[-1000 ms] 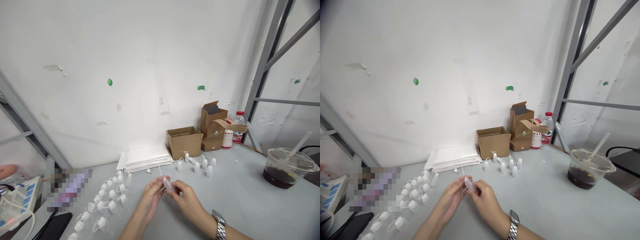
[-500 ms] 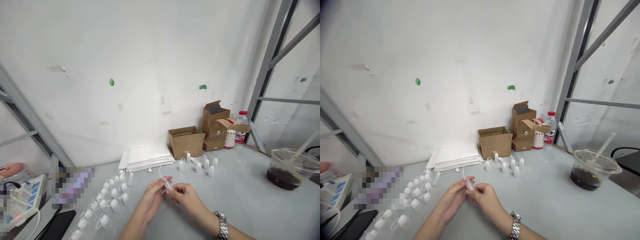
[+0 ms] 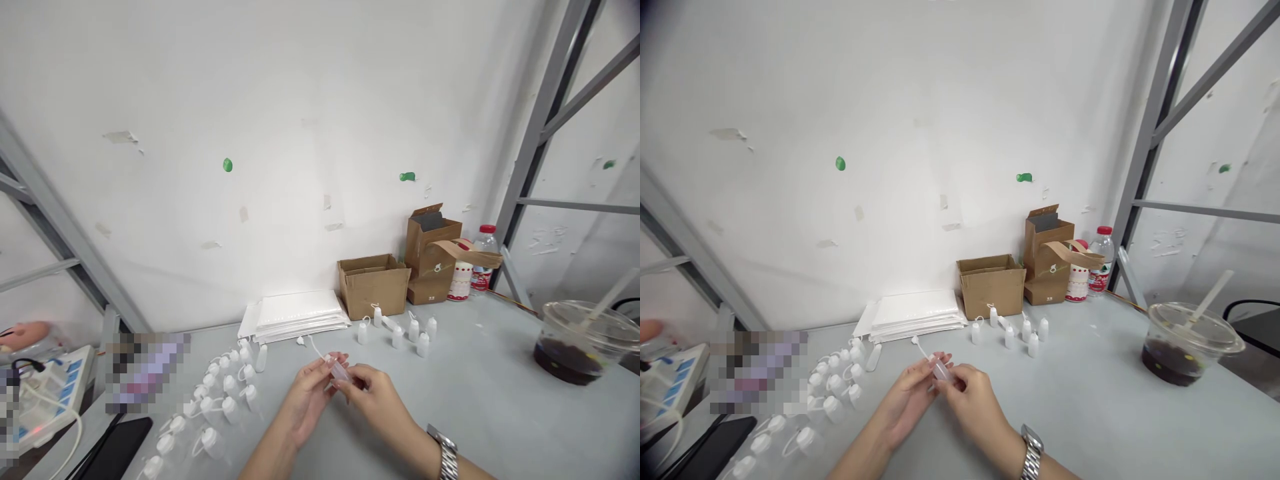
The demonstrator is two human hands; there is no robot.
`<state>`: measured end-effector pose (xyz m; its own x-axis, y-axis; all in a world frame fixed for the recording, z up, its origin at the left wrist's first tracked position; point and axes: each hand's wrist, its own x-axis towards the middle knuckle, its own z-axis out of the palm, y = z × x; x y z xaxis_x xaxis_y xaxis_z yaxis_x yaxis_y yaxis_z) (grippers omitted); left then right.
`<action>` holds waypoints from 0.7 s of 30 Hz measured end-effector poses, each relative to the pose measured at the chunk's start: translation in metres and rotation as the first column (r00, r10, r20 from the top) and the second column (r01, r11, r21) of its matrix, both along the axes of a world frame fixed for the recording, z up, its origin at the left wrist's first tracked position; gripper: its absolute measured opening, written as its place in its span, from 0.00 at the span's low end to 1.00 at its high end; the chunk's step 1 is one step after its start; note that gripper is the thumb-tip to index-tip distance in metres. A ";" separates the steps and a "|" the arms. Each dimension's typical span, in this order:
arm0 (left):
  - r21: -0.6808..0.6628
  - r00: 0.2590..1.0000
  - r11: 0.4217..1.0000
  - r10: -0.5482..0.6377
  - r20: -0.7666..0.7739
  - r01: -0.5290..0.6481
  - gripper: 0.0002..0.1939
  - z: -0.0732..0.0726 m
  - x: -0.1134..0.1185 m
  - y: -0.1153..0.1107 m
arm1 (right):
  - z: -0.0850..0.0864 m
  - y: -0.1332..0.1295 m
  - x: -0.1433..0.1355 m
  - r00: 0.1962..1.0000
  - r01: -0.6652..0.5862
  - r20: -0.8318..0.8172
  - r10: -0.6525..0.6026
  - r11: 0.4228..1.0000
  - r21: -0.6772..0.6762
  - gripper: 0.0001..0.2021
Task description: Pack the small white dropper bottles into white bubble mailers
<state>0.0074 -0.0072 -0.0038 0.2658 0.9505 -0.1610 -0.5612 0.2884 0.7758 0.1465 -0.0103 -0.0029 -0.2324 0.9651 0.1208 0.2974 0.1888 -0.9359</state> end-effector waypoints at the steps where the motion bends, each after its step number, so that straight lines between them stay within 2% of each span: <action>1: -0.002 1.000 1.000 -0.002 0.012 0.002 0.10 0.001 0.000 -0.001 | 0.002 0.002 0.000 0.996 -0.037 -0.079 0.033 0.998 -0.058 0.13; 3: 0.001 0.999 1.000 -0.010 0.031 0.009 0.12 0.004 0.000 -0.002 | 0.004 0.005 0.001 0.956 -0.164 -0.267 0.121 0.976 -0.145 0.16; 7: 0.030 1.000 1.000 -0.008 0.004 0.008 0.15 0.012 0.001 -0.003 | 0.007 0.005 0.005 0.770 -0.448 -0.592 0.239 0.863 -0.234 0.15; 10: 0.069 0.999 0.998 -0.004 -0.047 0.007 0.15 0.015 0.000 -0.004 | 0.009 0.001 0.006 0.672 -0.559 -0.696 0.254 0.790 -0.251 0.15; 12: 0.065 0.999 0.998 -0.004 -0.040 0.006 0.15 0.017 -0.001 -0.005 | 0.008 0.000 0.006 0.647 -0.574 -0.722 0.246 0.780 -0.249 0.14; 14: 0.044 0.999 0.999 0.005 -0.031 -0.004 0.15 0.017 -0.001 -0.005 | 0.007 0.000 0.005 0.668 -0.553 -0.703 0.244 0.794 -0.250 0.14; 16: 0.034 0.999 0.999 0.008 -0.037 -0.007 0.14 0.017 -0.001 -0.005 | 0.005 0.002 0.003 0.746 -0.476 -0.621 0.239 0.844 -0.247 0.16; 19: 0.049 0.996 0.999 0.010 -0.084 -0.006 0.15 0.016 0.000 -0.004 | 0.002 0.004 0.002 0.911 -0.251 -0.383 0.154 0.943 -0.219 0.17; 21: 0.058 0.993 0.998 0.025 -0.114 -0.018 0.15 0.015 0.001 -0.004 | 0.000 0.003 0.001 0.978 -0.077 -0.205 0.050 0.989 -0.126 0.16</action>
<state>0.0084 -0.0112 0.0111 0.2279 0.9643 -0.1348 -0.4731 0.2306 0.8503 0.1479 -0.0069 -0.0028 -0.2776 0.9597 0.0431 0.0926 0.0714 -0.9931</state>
